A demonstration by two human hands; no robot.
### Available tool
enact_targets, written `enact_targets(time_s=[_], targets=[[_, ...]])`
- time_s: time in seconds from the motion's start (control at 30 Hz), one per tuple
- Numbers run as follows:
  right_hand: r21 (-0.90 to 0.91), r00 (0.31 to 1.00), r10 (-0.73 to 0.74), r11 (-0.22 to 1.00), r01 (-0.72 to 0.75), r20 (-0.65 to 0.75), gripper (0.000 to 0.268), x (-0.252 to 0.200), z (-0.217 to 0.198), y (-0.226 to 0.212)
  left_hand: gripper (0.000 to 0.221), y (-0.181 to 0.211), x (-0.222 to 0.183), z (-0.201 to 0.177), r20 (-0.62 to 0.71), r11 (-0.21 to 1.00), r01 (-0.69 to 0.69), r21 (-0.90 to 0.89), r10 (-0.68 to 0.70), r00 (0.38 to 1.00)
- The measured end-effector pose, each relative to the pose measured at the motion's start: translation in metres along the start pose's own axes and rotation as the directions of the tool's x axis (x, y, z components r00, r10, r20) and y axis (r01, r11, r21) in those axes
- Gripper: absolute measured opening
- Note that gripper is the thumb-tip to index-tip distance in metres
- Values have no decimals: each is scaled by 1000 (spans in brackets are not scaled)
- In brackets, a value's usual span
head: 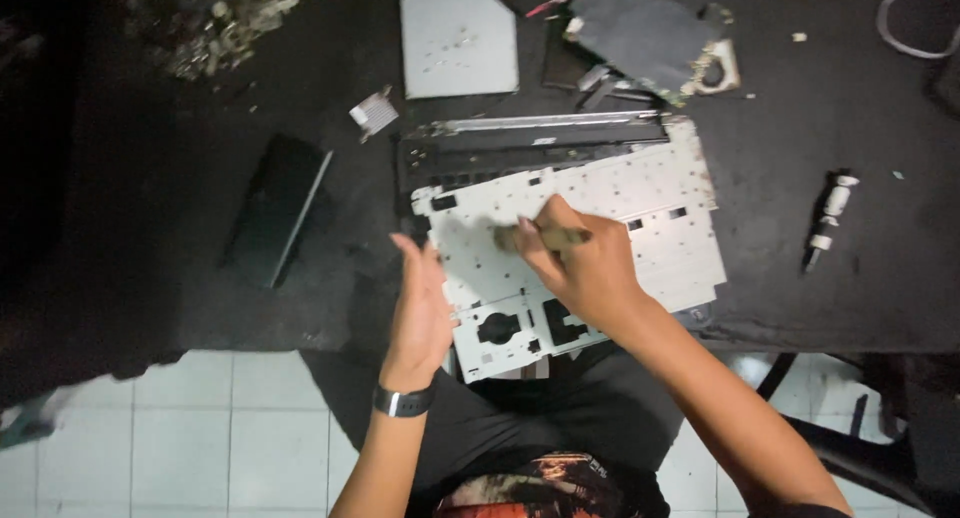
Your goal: Cleaning and disassembling laptop components using a brush and hands on a repair bench.
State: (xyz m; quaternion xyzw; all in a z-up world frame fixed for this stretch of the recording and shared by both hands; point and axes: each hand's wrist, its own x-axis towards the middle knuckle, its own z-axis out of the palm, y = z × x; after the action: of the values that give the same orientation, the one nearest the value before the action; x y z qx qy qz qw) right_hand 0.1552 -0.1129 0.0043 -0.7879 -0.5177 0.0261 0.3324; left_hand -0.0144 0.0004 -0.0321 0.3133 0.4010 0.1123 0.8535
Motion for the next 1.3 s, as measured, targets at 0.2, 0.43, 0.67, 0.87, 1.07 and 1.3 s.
enact_targets(time_s=[0.2,0.43,0.67,0.87,1.07,1.3], targets=[[-292,918,78,935,-203,-388,14,-24,-64,120,83,-10,11,-14,-57,1000,0,18,1,998],[-222,906,98,953,-204,-412,22,-7,-87,137,71,-22,17,-21,-163,997,-41,68,51,985],[-194,969,124,967,-166,-213,29,-4,-104,162,105,18,-14,46,-330,957,136,255,-46,943],[-260,980,134,951,-169,-149,31,-23,-113,159,94,15,-13,46,-286,975,29,222,37,958],[-229,977,198,950,-212,-86,33,-42,-116,144,79,22,-19,58,-231,979,-30,204,78,970],[108,986,167,980,-167,10,23,-71,-92,82,99,16,-14,46,-304,963,84,257,-2,953]])
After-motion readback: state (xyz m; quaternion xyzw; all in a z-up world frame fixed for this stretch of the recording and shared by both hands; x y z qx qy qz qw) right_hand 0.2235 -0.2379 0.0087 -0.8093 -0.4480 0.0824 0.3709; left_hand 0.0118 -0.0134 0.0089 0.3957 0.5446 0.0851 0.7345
